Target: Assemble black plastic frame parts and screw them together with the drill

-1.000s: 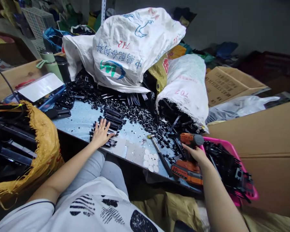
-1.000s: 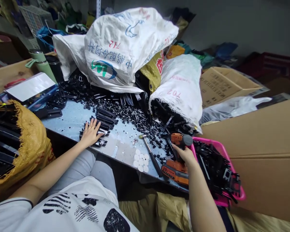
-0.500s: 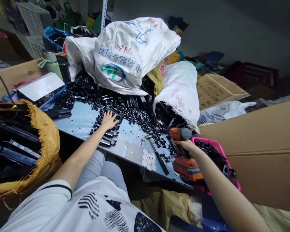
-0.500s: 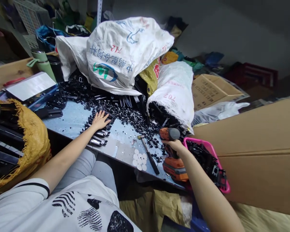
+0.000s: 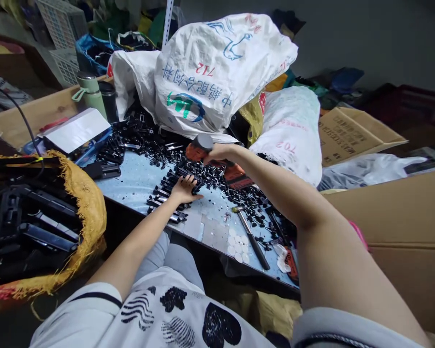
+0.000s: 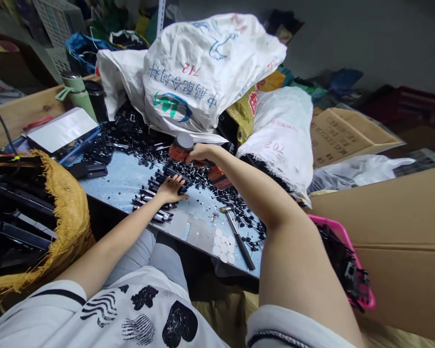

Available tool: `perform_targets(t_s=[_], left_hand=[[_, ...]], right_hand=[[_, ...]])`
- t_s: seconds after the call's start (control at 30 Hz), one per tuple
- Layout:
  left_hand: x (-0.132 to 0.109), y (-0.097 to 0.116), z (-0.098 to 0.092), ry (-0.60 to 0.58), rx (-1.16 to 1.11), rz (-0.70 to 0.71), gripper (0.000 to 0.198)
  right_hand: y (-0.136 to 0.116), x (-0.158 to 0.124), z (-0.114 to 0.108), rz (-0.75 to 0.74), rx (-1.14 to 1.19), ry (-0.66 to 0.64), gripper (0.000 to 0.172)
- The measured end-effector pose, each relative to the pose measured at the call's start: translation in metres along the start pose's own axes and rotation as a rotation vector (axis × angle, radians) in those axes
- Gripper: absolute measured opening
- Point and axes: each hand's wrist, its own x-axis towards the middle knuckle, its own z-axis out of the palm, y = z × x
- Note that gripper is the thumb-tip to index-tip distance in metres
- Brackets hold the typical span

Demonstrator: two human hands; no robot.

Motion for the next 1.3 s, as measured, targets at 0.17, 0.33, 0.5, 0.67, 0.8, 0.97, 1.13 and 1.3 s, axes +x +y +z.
perform_targets(t_s=[0.17,0.33,0.5,0.67,0.8,0.97,1.13,1.3], left_hand=[[-0.001,-0.002,0.001,-0.012,-0.042,-0.019,0.090],[0.001,-0.004,0.004,-0.011,-0.061,-0.008,0.090],[0.000,-0.004,0.004,-0.002,-0.061,-0.005,0.093],[-0.001,-0.004,0.004,0.055,-0.047,0.007,0.090],[0.002,-0.005,0.000,0.059,-0.043,0.018,0.091],[-0.015,0.004,-0.011,0.007,-0.050,-0.034,0.091],[-0.070,0.015,-0.008,0.046,-0.077,-0.081,0.099],[-0.100,0.011,0.000,-0.017,-0.096,-0.108,0.106]], right_hand=[[-0.039,0.036,-0.012,0.059,-0.099,-0.179,0.026],[-0.042,0.045,-0.006,0.043,-0.186,-0.208,0.022],[-0.046,0.034,-0.002,-0.001,-0.183,-0.154,0.022],[-0.064,0.025,0.001,-0.033,-0.251,-0.194,0.028],[-0.079,0.024,0.012,-0.023,-0.282,-0.196,0.022],[-0.084,0.001,0.022,-0.055,-0.317,-0.145,0.014],[-0.085,-0.021,0.029,-0.134,-0.176,-0.165,0.013],[-0.093,-0.017,0.032,-0.120,-0.203,-0.180,0.015]])
